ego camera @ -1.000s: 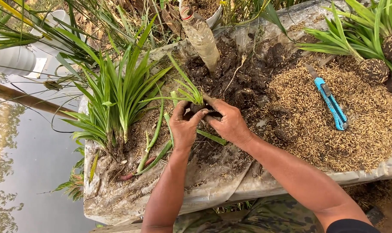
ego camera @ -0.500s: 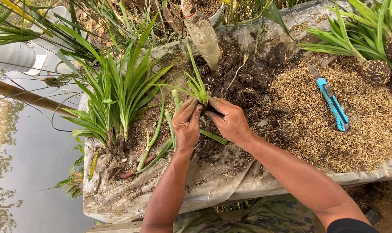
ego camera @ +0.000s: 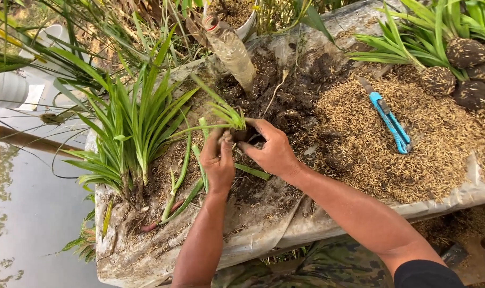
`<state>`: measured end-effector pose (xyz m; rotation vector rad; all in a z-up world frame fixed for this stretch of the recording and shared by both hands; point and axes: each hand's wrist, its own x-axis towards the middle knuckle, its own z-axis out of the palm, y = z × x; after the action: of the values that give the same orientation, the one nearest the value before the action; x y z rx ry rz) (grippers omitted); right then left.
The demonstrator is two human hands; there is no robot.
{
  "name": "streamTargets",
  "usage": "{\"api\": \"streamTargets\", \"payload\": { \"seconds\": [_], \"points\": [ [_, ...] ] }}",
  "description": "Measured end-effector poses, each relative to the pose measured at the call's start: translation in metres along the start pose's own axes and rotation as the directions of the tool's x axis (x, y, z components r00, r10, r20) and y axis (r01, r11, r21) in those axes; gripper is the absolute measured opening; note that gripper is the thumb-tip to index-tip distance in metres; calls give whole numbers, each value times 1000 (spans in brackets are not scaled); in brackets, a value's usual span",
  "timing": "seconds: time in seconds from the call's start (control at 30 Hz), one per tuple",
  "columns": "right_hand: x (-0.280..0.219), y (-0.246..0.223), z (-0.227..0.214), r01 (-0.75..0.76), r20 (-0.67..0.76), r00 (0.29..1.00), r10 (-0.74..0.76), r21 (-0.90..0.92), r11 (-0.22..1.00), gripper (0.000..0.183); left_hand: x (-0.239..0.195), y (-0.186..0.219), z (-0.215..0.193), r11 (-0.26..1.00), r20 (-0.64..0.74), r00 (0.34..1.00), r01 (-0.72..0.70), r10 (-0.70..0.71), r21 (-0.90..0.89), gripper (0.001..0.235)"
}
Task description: The person trims the leaves of several small green plants on a work surface using a blue utility knife. They hold each plant with one hand and cut the leaves with the other, then place the trimmed pieces aside.
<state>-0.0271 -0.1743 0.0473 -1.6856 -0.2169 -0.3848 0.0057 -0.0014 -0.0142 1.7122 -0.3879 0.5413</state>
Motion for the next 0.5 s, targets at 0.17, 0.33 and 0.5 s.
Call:
{"api": "streamTargets", "payload": {
  "seconds": [0.17,0.33,0.5],
  "points": [
    [-1,-23,-21,-75,18,997,73,147,986,58,5,-31,-18,990,-59,991,-115,119,81,37],
    [4,-21,-58,-87,-72,992,105,215,973,56,17,-28,-17,961,-43,977,-196,208,193,33],
    [-7,-41,-132,75,-244,969,-26,195,978,55,13,-32,-8,926,-24,960,-264,280,270,28]
  ]
}}
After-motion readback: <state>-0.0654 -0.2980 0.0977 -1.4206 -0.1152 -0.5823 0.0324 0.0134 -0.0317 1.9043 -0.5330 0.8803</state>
